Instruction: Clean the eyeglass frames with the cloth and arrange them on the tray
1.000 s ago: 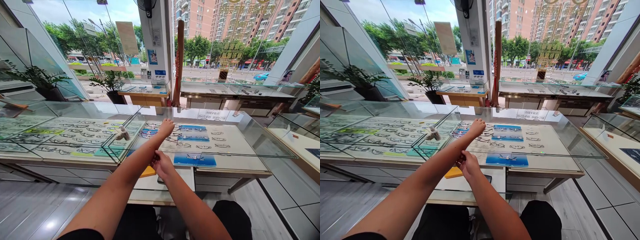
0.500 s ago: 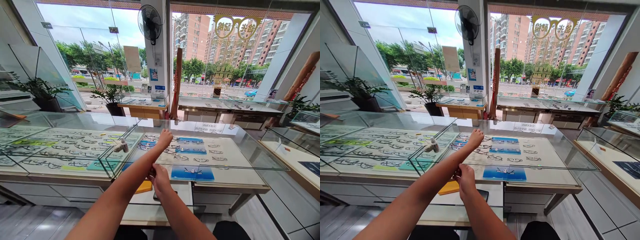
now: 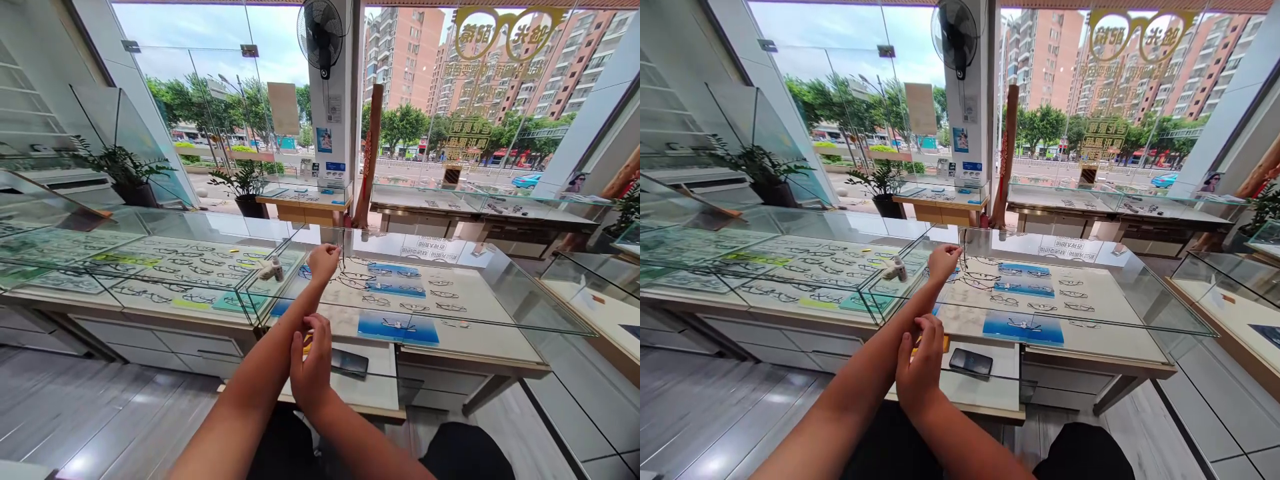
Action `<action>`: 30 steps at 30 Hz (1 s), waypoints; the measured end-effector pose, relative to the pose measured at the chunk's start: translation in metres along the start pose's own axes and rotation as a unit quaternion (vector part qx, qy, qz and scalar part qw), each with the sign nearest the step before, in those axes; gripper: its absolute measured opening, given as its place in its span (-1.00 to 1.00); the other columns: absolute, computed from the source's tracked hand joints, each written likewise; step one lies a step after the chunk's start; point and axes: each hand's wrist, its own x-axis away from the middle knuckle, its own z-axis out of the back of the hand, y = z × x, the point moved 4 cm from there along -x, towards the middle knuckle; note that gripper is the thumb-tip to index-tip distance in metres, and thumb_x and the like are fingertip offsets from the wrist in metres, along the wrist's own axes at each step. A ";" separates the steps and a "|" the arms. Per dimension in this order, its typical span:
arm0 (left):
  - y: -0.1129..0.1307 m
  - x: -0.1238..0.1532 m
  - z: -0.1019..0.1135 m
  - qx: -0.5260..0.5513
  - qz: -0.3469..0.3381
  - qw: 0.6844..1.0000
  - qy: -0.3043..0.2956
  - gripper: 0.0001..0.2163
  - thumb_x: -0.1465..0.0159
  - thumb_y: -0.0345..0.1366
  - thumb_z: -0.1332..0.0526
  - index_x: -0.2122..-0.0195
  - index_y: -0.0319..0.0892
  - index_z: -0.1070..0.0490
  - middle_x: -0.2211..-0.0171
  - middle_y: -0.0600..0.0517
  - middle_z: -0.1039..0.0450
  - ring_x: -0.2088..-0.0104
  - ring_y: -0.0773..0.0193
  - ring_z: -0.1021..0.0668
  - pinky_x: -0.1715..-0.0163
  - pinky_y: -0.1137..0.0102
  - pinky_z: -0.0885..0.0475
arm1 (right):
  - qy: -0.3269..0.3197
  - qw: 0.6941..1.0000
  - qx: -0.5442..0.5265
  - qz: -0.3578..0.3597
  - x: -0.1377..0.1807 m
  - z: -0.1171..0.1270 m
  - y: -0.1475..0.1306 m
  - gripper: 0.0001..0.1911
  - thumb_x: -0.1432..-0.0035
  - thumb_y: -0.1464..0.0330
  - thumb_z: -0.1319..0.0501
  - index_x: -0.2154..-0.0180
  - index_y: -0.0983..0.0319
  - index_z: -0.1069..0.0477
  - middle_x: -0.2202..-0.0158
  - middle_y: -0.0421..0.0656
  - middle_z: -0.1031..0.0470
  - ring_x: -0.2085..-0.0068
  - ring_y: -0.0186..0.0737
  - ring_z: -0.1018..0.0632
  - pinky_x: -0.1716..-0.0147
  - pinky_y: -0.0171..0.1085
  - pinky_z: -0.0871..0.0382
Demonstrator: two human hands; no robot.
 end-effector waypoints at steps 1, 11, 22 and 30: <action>-0.010 0.002 0.002 0.032 0.026 0.999 -0.001 -0.80 -0.32 -0.12 -0.34 0.21 -0.10 -0.69 0.25 -0.06 -0.68 0.16 0.03 -0.62 0.11 0.23 -0.35 | -0.018 1.000 0.005 0.001 0.008 -0.001 0.000 -0.75 -0.47 0.36 -0.10 -0.12 0.15 -0.37 -0.03 0.00 -0.52 -0.01 -0.07 -0.58 0.01 -0.08 -0.55; -0.060 0.036 0.001 0.155 0.060 0.986 0.024 -0.75 -0.23 -0.08 -0.36 0.29 -0.16 -0.68 0.39 -0.02 -0.62 0.32 0.15 -0.59 0.22 0.32 -0.41 | -0.082 0.994 0.036 0.069 0.023 0.007 -0.010 -0.55 -0.24 0.38 -0.22 -0.16 0.20 -0.30 -0.12 0.10 -0.43 -0.15 0.08 -0.49 -0.13 0.08 -0.51; -0.070 0.046 0.002 0.231 0.084 0.968 0.044 -0.78 -0.21 -0.14 -0.39 0.32 -0.22 -0.67 0.38 -0.04 -0.63 0.29 0.17 -0.59 0.17 0.32 -0.46 | -0.139 0.988 0.022 0.061 0.032 0.017 -0.011 -0.61 -0.14 0.35 -0.27 -0.04 0.17 -0.37 -0.05 0.03 -0.47 -0.08 0.06 -0.50 -0.11 0.05 -0.47; -0.062 0.050 -0.003 0.350 0.128 0.927 0.031 -0.81 -0.14 -0.21 -0.49 0.40 -0.24 -0.64 0.39 -0.05 -0.64 0.27 0.16 -0.61 0.12 0.29 -0.49 | -0.199 0.979 -0.004 0.054 0.043 0.025 -0.007 -0.88 -0.14 0.37 -0.24 0.23 0.13 -0.42 0.20 -0.10 -0.52 0.12 -0.04 -0.54 0.04 -0.03 -0.47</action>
